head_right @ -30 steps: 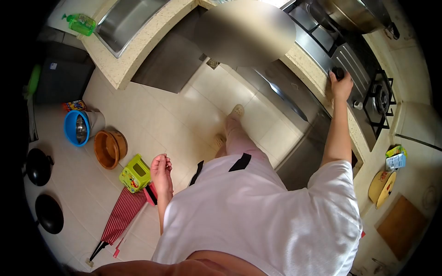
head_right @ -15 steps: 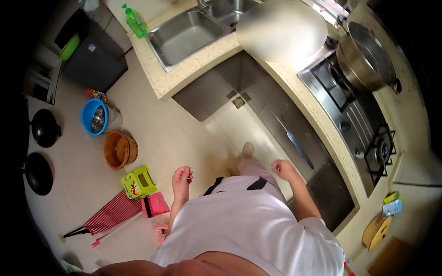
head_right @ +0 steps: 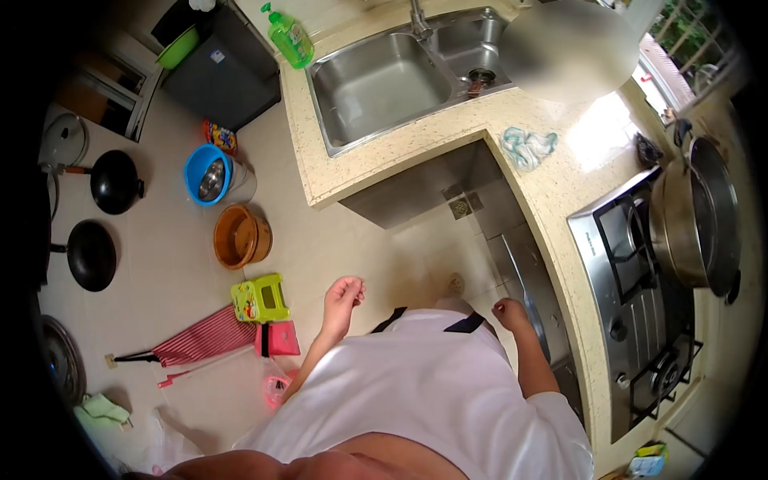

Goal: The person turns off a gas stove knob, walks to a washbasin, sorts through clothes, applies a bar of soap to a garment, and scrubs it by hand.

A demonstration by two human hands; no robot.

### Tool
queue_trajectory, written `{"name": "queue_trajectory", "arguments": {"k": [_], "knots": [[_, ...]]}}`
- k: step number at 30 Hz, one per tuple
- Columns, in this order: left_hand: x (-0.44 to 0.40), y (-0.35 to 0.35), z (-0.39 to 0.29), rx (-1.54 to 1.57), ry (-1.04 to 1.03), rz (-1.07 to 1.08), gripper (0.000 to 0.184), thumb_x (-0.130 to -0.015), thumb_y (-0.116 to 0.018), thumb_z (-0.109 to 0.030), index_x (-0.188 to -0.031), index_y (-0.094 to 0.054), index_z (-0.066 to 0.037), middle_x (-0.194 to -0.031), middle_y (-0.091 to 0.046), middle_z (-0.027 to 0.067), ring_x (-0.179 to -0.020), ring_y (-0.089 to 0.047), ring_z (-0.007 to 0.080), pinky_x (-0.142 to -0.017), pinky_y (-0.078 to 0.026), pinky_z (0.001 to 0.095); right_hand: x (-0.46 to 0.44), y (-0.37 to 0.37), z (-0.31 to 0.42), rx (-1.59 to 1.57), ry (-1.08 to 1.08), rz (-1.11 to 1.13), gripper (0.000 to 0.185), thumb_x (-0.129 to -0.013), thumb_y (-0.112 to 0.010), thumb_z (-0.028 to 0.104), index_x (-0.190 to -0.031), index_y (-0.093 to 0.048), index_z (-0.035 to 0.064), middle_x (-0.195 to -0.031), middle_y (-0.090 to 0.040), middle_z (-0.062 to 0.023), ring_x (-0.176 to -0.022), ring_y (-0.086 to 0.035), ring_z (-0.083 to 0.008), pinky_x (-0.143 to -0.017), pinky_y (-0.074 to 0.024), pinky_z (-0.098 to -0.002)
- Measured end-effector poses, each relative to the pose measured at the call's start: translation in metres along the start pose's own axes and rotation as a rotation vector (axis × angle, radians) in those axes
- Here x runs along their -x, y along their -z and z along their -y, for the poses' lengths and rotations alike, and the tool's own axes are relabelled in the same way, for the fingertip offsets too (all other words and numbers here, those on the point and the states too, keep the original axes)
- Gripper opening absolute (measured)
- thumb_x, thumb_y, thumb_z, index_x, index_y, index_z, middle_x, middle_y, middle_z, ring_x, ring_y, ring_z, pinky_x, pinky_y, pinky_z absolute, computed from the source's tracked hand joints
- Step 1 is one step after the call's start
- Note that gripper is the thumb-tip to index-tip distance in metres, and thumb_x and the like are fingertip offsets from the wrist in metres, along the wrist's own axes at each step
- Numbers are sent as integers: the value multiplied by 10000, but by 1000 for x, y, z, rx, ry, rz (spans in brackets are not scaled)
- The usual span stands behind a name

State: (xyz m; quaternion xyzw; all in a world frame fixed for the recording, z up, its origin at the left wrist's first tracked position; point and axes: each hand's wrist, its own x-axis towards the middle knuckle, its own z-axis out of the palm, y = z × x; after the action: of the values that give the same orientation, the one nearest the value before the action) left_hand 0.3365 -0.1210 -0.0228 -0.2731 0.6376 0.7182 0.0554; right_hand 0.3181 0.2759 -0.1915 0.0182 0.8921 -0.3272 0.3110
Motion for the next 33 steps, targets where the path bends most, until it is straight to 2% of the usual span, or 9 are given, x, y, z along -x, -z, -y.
{"name": "queue_trajectory", "arguments": {"k": [3,4,14,19,21,23,29,31,33], "knots": [[-12,-13,-20,2,0,-60,149,-900,-520,-214,-901,-575,-75,-771,-564,-24,-671,-493,44,-611,-386,184,-39,19,4,-124,-6,9,187,-744,-663,208,-834,-649,45,-727,-641,-120,-660,-623,-243,-620,-494,-337],[-14,-18,-29,38,-3,-98,105,-891,-518,-143,-861,-567,-55,-745,-550,-19,-641,-471,53,-580,-376,197,-50,20,-1,-217,-30,26,175,-750,-657,199,-828,-641,44,-716,-638,-115,-641,-620,-231,-605,-491,-332],[-54,3,-43,-9,-2,-199,101,-878,-543,-141,-892,-570,-45,-760,-569,-9,-654,-489,56,-588,-391,194,-107,20,14,-49,-11,39,184,-746,-638,205,-828,-642,41,-747,-641,-128,-671,-626,-244,-610,-492,-341],[-95,43,-53,7,-82,-72,115,-879,-543,-155,-915,-579,-51,-771,-576,-5,-670,-499,57,-602,-395,200,-116,17,72,13,-32,28,196,-754,-620,224,-812,-650,39,-697,-637,-137,-590,-623,-254,-582,-497,-353],[-115,67,-56,-32,-107,-69,108,-881,-536,-140,-919,-578,-48,-769,-576,-5,-666,-500,58,-593,-394,199,-110,22,108,70,-21,-37,203,-753,-627,212,-831,-651,26,-670,-637,-134,-580,-630,-228,-568,-497,-337],[-132,91,-63,-11,-91,-119,96,-871,-542,-112,-898,-571,-24,-740,-557,-9,-657,-491,54,-598,-403,188,-113,18,129,-106,-126,22,184,-778,-612,188,-835,-644,16,-652,-639,-91,-561,-629,-162,-542,-494,-307],[-181,163,-71,18,-135,-155,101,-865,-566,-128,-890,-577,-31,-742,-564,3,-656,-508,71,-607,-428,205,-115,17,198,42,-144,1,201,-781,-622,188,-863,-638,5,-687,-644,-92,-588,-626,-152,-553,-497,-285],[-193,176,-74,-16,-153,-188,100,-867,-537,-150,-899,-586,-70,-771,-581,-7,-649,-501,56,-571,-390,188,-120,7,203,-4,-129,21,221,-783,-623,194,-893,-636,2,-714,-649,-103,-611,-633,-155,-570,-502,-293],[-201,183,-80,-17,-161,-179,95,-863,-540,-142,-901,-585,-68,-773,-584,-5,-644,-503,55,-567,-391,189,-120,3,219,1,-170,71,234,-757,-623,249,-913,-660,78,-767,-654,-124,-693,-637,-234,-645,-496,-333]]}}
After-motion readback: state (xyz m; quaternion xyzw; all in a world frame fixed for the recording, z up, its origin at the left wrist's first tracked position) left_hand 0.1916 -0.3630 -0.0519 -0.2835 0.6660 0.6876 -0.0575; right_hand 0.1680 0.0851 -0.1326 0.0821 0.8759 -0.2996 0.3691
